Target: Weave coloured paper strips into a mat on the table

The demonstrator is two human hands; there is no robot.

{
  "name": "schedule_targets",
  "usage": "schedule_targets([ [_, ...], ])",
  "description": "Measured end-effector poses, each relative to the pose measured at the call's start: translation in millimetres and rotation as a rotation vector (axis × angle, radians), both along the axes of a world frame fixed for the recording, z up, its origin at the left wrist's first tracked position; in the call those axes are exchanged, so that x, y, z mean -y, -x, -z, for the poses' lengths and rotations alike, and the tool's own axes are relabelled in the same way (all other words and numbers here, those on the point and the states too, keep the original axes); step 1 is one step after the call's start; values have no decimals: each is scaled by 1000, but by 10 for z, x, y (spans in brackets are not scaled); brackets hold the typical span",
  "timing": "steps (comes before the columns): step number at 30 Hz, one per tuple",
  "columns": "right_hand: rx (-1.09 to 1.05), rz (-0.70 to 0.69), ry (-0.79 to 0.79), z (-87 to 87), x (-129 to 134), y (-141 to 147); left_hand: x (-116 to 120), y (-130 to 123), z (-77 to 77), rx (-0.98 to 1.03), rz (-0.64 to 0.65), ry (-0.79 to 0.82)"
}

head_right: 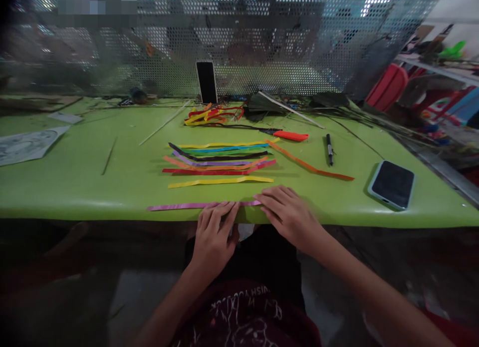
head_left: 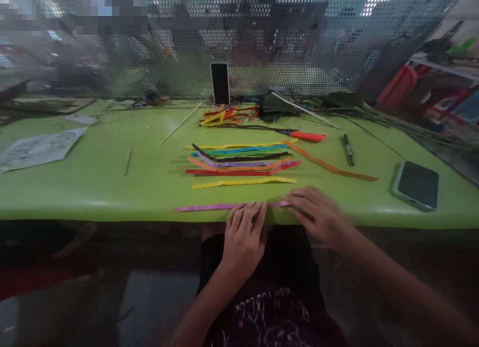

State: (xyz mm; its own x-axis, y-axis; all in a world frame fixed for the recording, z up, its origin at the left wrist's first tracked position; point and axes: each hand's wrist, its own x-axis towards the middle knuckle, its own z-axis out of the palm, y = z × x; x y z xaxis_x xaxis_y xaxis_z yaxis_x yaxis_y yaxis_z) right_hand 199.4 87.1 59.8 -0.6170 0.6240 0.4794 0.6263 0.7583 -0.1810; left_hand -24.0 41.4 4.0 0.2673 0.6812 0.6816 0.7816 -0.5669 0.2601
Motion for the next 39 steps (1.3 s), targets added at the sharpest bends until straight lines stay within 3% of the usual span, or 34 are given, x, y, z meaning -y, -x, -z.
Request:
schedule_targets([
  [4,91,-13,17,-47,-86,101,-4,-14,-17,5,6,-22],
  [9,2,-36,83,-61,-174,162,-31,-12,-48,-74,3,-70],
  [15,119,-171,-109,-120,-363,408,-65,23,-42,-88,9,-72],
  [19,261,-326,-217,-289,-418,630,-72,39,-7,-53,25,-104],
  [24,468,-340,-109,-611,-346,717,-55,77,14,-62,11,-29],
  [27,428,-370,48,-678,-386,620,-45,79,9,-51,0,17],
  [29,256,-375,232,-642,-421,524,-40,62,8,-13,-5,32],
  [35,-361,-127,1074,-344,-242,335,-20,29,56,60,10,-2],
  [37,-498,-90,1167,-270,-156,318,-20,44,91,44,3,-51],
  [39,-602,-84,1145,-244,-113,315,-26,60,127,11,-2,-111],
])
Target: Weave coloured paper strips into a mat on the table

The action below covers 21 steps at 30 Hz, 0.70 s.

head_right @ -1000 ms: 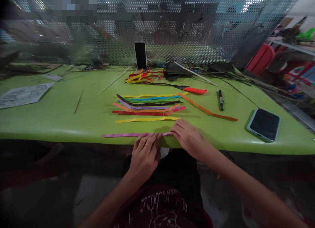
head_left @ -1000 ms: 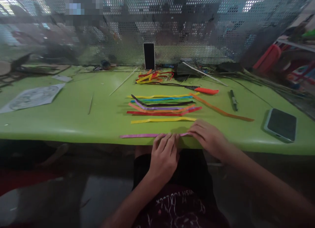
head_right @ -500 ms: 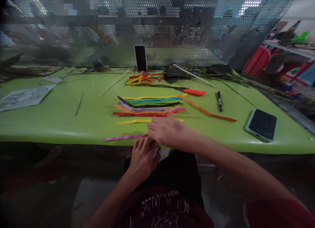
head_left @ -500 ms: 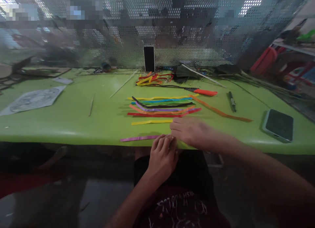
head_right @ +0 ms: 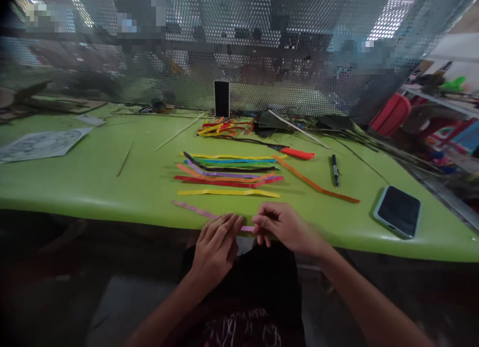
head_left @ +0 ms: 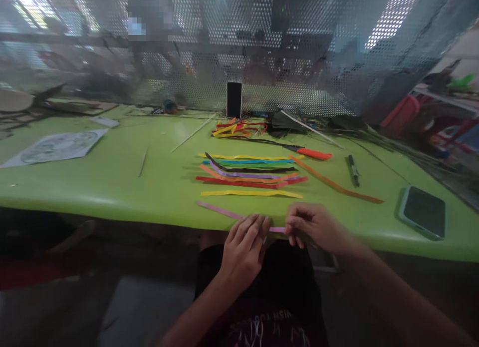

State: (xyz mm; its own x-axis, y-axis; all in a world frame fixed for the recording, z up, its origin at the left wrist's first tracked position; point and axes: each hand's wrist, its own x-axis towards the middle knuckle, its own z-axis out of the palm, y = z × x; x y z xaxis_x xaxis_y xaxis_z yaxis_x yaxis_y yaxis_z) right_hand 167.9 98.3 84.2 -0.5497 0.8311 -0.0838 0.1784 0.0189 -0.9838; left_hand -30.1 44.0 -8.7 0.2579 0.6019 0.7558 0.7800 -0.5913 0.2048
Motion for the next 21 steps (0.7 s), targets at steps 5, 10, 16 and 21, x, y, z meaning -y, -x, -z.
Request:
schedule_targets([
  [5,-93,52,-91,-92,-35,12,-22,1,59,-13,-43,-81],
  [10,-171,128,-192,-216,-70,-74,-49,-10,124,-17,-77,-104],
  [16,-216,170,-232,-276,-26,-115,-114,4,231,-74,-103,-187],
  [21,-364,243,-123,-452,-29,155,-146,-13,246,-55,-137,-214],
])
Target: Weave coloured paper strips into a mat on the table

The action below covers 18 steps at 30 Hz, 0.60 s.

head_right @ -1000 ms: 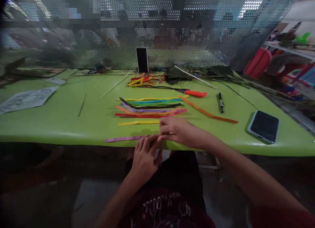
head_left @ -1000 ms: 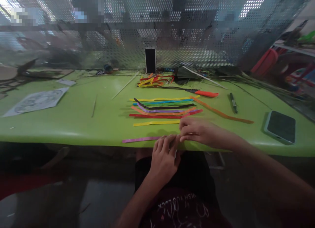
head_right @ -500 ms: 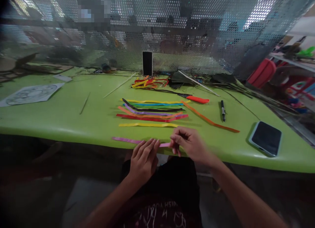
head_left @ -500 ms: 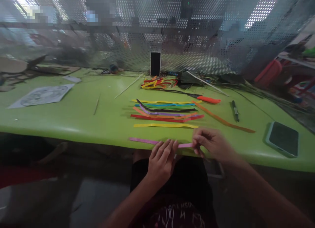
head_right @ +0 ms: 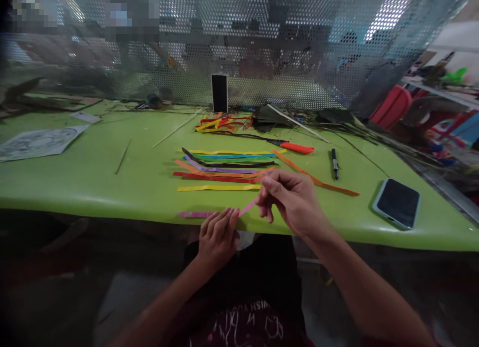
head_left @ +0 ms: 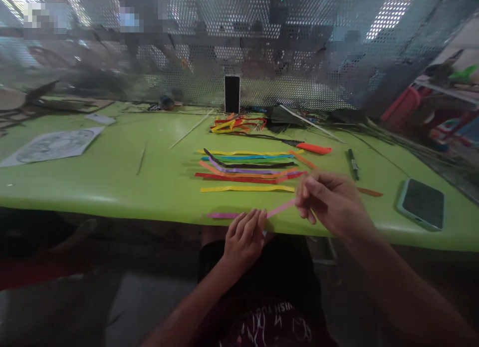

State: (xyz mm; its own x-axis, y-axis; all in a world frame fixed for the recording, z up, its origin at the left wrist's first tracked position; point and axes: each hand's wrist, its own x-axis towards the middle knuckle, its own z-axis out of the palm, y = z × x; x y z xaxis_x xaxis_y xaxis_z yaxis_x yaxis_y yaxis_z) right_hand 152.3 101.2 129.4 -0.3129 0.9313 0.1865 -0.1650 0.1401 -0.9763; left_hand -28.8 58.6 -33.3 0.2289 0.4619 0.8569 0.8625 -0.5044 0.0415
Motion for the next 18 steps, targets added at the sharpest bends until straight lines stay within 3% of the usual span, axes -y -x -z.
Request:
schedule_targets([
  [8,-136,-6,5,-271,-147,387,-55,-18,54,8,-50,-58],
  [18,-178,115,-122,-422,-93,180,-41,16,59,-31,-32,-43],
])
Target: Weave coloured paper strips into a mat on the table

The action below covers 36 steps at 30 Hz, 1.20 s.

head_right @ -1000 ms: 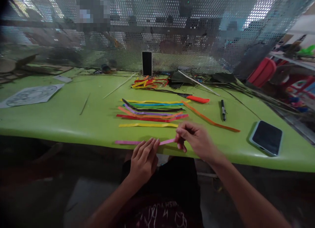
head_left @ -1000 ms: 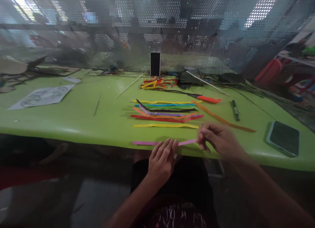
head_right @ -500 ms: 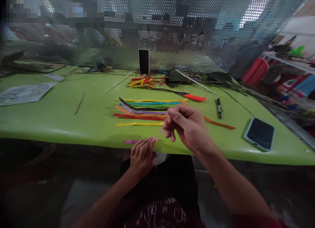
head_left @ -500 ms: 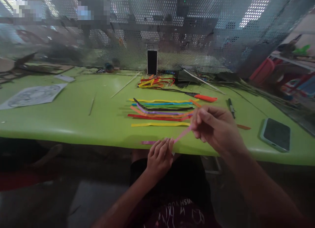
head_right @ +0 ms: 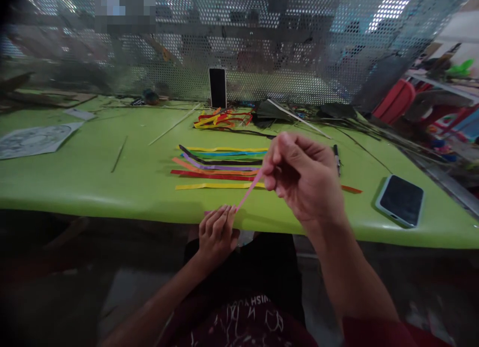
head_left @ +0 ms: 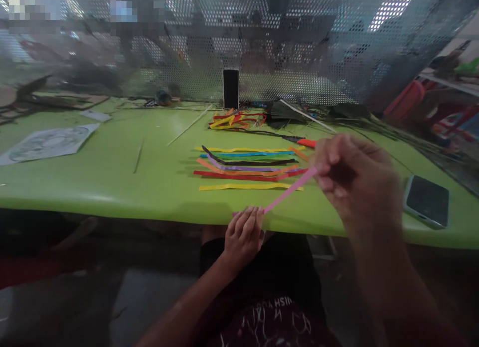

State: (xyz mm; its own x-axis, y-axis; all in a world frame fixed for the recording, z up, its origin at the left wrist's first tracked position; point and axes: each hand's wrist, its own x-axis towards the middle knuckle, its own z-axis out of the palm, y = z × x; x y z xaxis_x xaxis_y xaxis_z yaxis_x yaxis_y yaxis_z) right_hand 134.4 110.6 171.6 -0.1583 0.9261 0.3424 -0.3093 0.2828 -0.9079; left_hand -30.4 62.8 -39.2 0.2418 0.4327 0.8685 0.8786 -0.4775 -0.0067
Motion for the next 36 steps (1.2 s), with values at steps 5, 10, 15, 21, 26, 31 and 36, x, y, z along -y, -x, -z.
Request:
schedule_targets([
  [5,0,58,-61,-50,49,-134,1,8,-2,-1,15,-7],
  [10,9,94,-44,-34,35,-223,4,24,-14,-17,26,-6],
  [15,21,183,-78,79,84,-330,15,19,-39,-6,24,11],
  [21,266,173,-179,317,254,-826,171,60,-230,34,98,240],
  [26,395,41,5,674,179,-1066,328,348,-380,0,-24,352],
  [31,616,-98,63,886,71,-730,301,705,-467,-35,-232,401],
  [36,851,-62,-72,837,102,-525,251,824,-531,-35,-200,436],
])
